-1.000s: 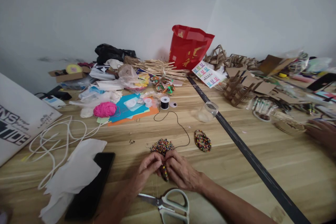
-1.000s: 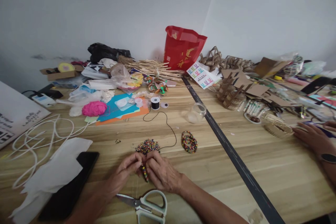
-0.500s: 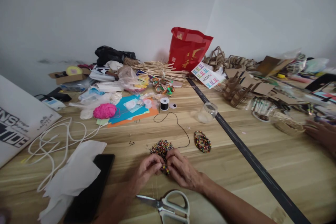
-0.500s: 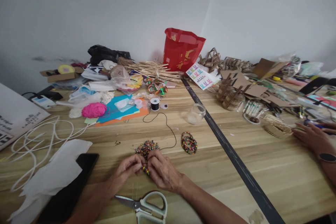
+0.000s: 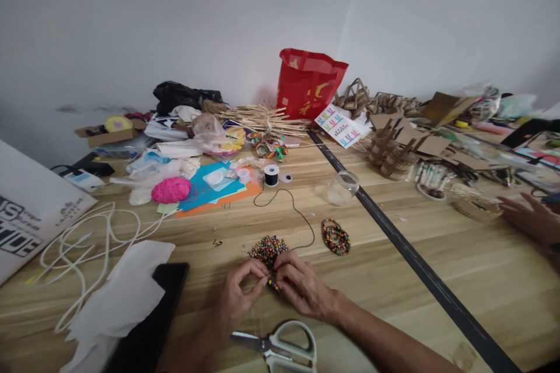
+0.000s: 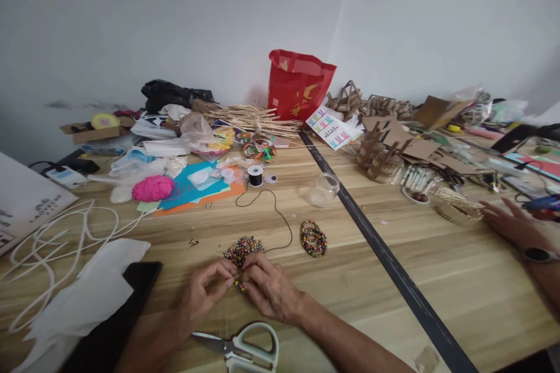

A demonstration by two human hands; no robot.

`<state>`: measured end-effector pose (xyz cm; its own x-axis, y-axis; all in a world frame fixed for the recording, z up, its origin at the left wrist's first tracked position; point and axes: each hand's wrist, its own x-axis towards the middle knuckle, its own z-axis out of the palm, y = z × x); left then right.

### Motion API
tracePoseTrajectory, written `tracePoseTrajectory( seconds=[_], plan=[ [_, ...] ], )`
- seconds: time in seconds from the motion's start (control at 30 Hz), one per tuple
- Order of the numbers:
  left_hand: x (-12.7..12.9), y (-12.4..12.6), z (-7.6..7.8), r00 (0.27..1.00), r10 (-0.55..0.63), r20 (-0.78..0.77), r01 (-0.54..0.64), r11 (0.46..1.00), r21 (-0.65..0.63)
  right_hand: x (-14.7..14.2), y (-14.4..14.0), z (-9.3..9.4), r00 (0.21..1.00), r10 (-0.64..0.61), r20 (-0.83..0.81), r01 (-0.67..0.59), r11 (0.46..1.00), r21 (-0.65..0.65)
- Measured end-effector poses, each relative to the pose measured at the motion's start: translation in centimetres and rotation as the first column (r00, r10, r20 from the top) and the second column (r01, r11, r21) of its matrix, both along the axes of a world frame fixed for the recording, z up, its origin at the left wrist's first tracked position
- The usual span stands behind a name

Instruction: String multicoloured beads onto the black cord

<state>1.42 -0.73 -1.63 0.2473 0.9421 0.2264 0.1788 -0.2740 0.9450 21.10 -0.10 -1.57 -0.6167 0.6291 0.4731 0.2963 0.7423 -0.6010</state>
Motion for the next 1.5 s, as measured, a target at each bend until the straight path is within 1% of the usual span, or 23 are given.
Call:
tracePoseTrajectory(
  seconds=[0.1,0.2,0.3,0.43,0.57,0.67,0.77,0.97,1.1,1.2,1.3,1.5],
  plan=[
    [0.2,-0.1,0.1,0.998,-0.011,-0.058,0.012,1.000,0.020,0.1,-0.2,0.0,0.999,0.005,0.050,-0.006,1.000,0.022],
    [0.1,0.0,0.2,0.993,-0.065,-0.096,0.062,0.998,-0.031,0.0,-0.2,0.0,0.998,0.036,0.057,-0.036,0.999,0.008],
    [-0.2,0.2,0.2,0.992,-0.107,-0.065,0.100,0.991,-0.093,0.0,-0.1,-0.1,0.997,0.065,0.047,-0.065,0.998,-0.003],
    [-0.4,0.4,0.4,0.983,-0.186,-0.006,0.183,0.972,-0.145,-0.1,0.1,-0.4,0.997,0.053,0.051,-0.053,0.999,-0.006],
    [-0.2,0.2,0.7,0.978,-0.205,-0.025,0.196,0.960,-0.200,-0.1,0.1,-0.8,0.995,0.063,0.075,-0.064,0.998,0.010],
    [-0.1,0.1,0.7,0.976,-0.210,-0.051,0.196,0.959,-0.205,-0.1,0.1,-1.1,0.994,0.071,0.088,-0.075,0.997,0.034],
    [0.0,0.1,0.5,0.973,-0.218,-0.072,0.204,0.965,-0.165,-0.1,0.0,-0.9,0.990,0.081,0.111,-0.085,0.996,0.031],
    [0.2,0.0,-0.4,0.978,-0.169,-0.125,0.165,0.986,-0.039,-0.2,-0.2,0.0,0.993,0.084,0.088,-0.084,0.996,-0.004],
    [0.4,-0.2,-0.3,0.976,-0.141,-0.163,0.147,0.989,0.023,-0.4,-0.4,0.3,0.996,0.067,0.051,-0.065,0.997,-0.046],
    [0.4,-0.3,0.0,0.977,-0.135,-0.165,0.135,0.991,-0.010,-0.5,-0.5,0.3,0.998,0.048,0.033,-0.045,0.995,-0.090],
    [0.3,-0.1,0.2,0.983,-0.128,-0.135,0.121,0.991,-0.057,-0.5,-0.6,0.3,1.000,0.010,-0.003,-0.010,0.993,-0.120],
    [0.1,0.1,0.4,0.990,-0.088,-0.106,0.080,0.994,-0.074,-0.8,-0.6,0.4,0.997,-0.025,-0.070,0.012,0.983,-0.184]
  ],
)
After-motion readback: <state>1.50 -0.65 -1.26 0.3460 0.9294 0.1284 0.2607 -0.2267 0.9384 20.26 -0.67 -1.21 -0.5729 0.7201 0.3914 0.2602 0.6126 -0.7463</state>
